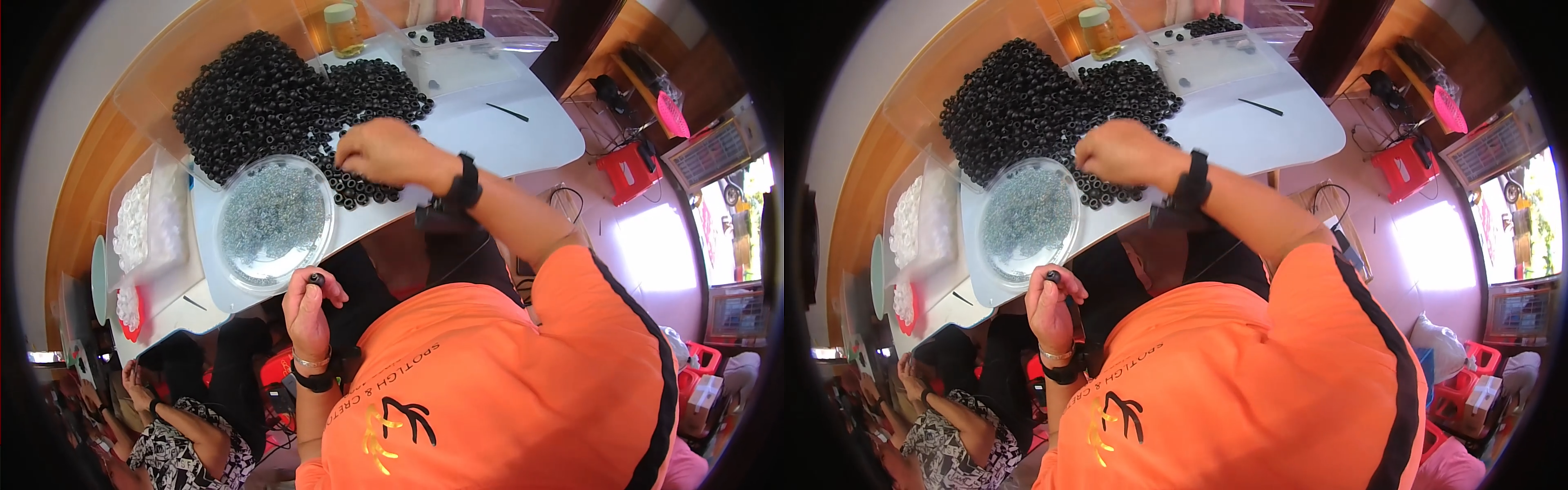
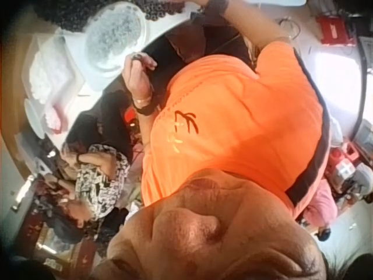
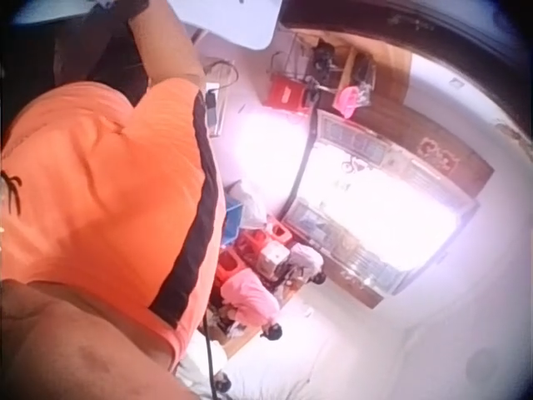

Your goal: Manually inserting small white plastic studs into black plastic rings at a workstation.

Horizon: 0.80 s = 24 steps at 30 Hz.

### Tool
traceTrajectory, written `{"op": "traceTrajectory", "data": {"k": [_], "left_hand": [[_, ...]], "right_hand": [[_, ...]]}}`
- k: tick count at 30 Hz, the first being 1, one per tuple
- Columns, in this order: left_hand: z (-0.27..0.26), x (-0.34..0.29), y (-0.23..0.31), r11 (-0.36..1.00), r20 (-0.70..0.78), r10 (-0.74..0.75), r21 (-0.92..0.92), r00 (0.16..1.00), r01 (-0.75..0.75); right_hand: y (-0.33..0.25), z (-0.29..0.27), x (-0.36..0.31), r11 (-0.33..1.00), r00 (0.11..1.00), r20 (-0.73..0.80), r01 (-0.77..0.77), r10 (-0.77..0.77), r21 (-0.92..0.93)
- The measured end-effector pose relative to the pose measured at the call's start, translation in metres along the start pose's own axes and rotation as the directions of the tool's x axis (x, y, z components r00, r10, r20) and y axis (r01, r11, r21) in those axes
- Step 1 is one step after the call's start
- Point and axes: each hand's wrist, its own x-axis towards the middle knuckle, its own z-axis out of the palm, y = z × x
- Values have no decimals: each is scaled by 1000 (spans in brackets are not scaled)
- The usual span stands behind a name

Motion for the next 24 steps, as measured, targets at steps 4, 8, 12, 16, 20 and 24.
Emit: {"op": "traceTrajectory", "data": {"k": [4, 8, 12, 16, 20, 24], "left_hand": [[-1, -3, 1, 999, -15, -29, -28, 999, 29], [7, -3, 7, 998, -40, -60, 12, 997, 60], [6, -4, 7, 998, -40, -60, 25, 997, 61], [7, -4, 6, 996, -43, -73, 40, 996, 75], [10, -4, 8, 998, -39, -59, 20, 998, 59], [15, 2, 11, 999, -52, -49, 6, 997, 50]], "right_hand": [[38, -16, 18, 969, 990, 138, 30, 4, -244], [57, -5, 22, 956, 975, 223, 80, -16, -281], [49, -5, 27, 941, 969, 245, 63, 22, -331], [50, 0, 29, 926, 969, 247, 83, 11, -367], [51, 6, 30, 890, 978, 205, 122, -33, -439], [52, 1, 26, 938, 991, 75, 127, -108, -322]]}}
